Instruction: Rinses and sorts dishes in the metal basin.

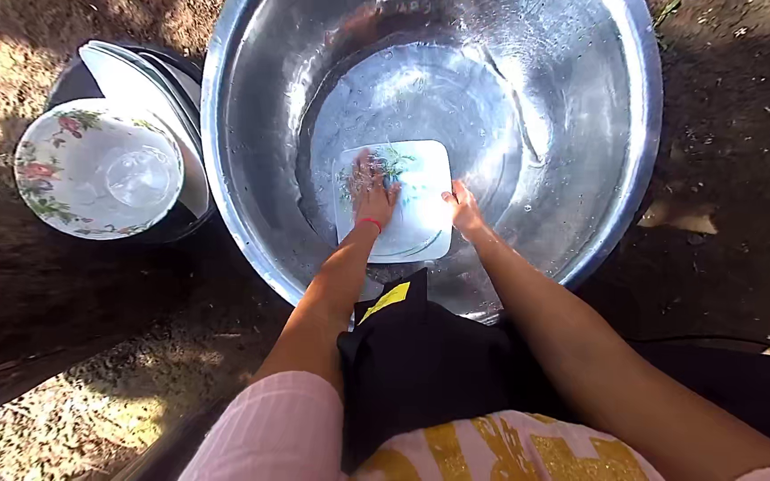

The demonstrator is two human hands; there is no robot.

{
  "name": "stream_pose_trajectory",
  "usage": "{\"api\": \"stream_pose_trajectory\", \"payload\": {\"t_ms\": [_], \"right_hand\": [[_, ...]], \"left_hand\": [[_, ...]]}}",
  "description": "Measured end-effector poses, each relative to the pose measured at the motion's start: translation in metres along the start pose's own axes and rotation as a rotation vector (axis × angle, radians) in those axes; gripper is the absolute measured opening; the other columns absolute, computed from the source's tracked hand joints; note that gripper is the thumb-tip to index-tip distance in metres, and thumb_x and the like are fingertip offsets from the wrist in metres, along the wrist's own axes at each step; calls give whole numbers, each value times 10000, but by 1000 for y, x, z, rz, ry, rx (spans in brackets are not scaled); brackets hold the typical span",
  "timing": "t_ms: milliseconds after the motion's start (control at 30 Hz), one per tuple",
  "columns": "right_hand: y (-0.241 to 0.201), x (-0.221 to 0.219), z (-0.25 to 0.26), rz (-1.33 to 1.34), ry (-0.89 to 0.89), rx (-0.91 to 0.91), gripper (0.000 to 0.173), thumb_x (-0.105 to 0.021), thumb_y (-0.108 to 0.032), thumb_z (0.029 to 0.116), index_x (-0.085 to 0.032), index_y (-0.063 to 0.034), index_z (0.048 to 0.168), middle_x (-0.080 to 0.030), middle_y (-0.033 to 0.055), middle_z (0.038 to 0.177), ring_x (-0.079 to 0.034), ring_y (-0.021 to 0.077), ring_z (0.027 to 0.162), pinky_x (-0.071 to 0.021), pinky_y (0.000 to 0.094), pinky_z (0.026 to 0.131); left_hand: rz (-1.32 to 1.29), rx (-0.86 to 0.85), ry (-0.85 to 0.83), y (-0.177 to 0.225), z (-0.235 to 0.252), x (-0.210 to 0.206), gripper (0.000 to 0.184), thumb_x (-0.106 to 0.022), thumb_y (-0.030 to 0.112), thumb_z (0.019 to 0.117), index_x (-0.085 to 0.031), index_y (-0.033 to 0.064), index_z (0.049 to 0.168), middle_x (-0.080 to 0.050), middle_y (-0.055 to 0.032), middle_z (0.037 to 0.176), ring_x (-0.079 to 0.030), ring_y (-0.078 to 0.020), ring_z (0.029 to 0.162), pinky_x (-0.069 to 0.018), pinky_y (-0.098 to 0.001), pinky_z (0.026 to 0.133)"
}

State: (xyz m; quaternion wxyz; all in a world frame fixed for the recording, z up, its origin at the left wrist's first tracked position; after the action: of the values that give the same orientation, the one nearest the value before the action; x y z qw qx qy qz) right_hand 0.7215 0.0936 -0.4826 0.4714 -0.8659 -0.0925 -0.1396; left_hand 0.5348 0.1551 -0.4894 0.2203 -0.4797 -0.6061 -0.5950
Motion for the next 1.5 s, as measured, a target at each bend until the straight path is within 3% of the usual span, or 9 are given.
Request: {"api": "stream_pose_trajectory", "payload": {"t_ms": [100,233,400,667,767,1100,1233,1367,1500], "right_hand": [[-3,-1,4,9,-24,-43,371,-478,-83,1065,-479,96,1390,-578,323,1314,-588,382,1228,-452,507,1070],[-4,6,3,-22,2,-82,423,-474,-69,1065,-441,100,1452,-521,335,1417,-525,397,1335,-396,511,1138],[4,5,-1,-9,33,-103,409,-467,-84,1073,-446,91,1442,-532,325,1406,-540,393,1317,-412,515,1120],[-6,25,9,65,133,-40,351,-499,-73,1055,-525,89,1365,-604,298,1300,-607,345,1201,-470,481,1050],[-30,45,17,142,248,78,359,-516,-53,1047,-510,102,1371,-601,290,1314,-622,296,1185,-492,410,1038],[-48,126,22,54,562,145,431,-445,-90,1074,-424,101,1460,-578,279,1374,-584,276,1280,-442,378,1108],[-7,64,11,189,429,-4,422,-480,-44,1058,-421,108,1447,-565,294,1360,-593,297,1225,-473,402,1058],[1,19,2,83,219,-115,366,-486,-64,1058,-503,104,1383,-582,313,1337,-583,366,1251,-443,489,1085],[-3,35,5,-143,177,-106,418,-463,-148,1089,-492,109,1417,-541,328,1408,-513,414,1351,-369,523,1154]], "left_hand": [[91,-22,-76,13,-8,-15,800,-415,472,1053,-210,-78,1596,-120,-293,1683,-68,-456,1573,-49,-688,1224],[110,-484,-256,33,-36,-41,696,-500,490,1020,-425,55,1558,-285,-144,1681,-201,-369,1571,-94,-673,1223],[161,-125,11,5,-6,-12,783,-384,489,1044,-232,-30,1609,-147,-255,1691,-115,-443,1572,-87,-676,1225],[73,-702,-331,38,-71,-40,434,-478,170,1048,-591,191,1466,-436,-100,1611,-253,-406,1548,-116,-695,1212],[165,-472,-87,9,-43,1,503,-526,154,1018,-553,317,1493,-379,-102,1644,-261,-455,1532,-124,-777,1148],[-7,421,316,-65,-17,55,754,-384,394,1079,-116,-64,1614,-60,-273,1696,-35,-446,1577,-33,-642,1238],[67,129,207,-2,-19,9,733,-429,298,1058,-144,-126,1585,-88,-317,1676,-74,-448,1575,-45,-646,1238],[46,-296,-351,55,-35,-41,751,-599,222,997,-239,-21,1610,-138,-232,1699,-94,-400,1584,-48,-588,1264],[125,-371,-95,10,-22,-18,608,-400,402,1062,-391,97,1587,-282,-179,1674,-222,-415,1555,-115,-677,1219]]}}
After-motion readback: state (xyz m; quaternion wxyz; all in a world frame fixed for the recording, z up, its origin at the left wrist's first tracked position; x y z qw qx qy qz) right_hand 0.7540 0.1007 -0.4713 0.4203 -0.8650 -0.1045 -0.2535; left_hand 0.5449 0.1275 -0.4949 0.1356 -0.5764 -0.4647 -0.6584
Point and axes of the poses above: each hand's wrist, its own z-axis towards the middle knuckle, its own x-axis out of the back of the hand, y = z × x, the point moved 7 cm from there along z, towards the middle knuckle
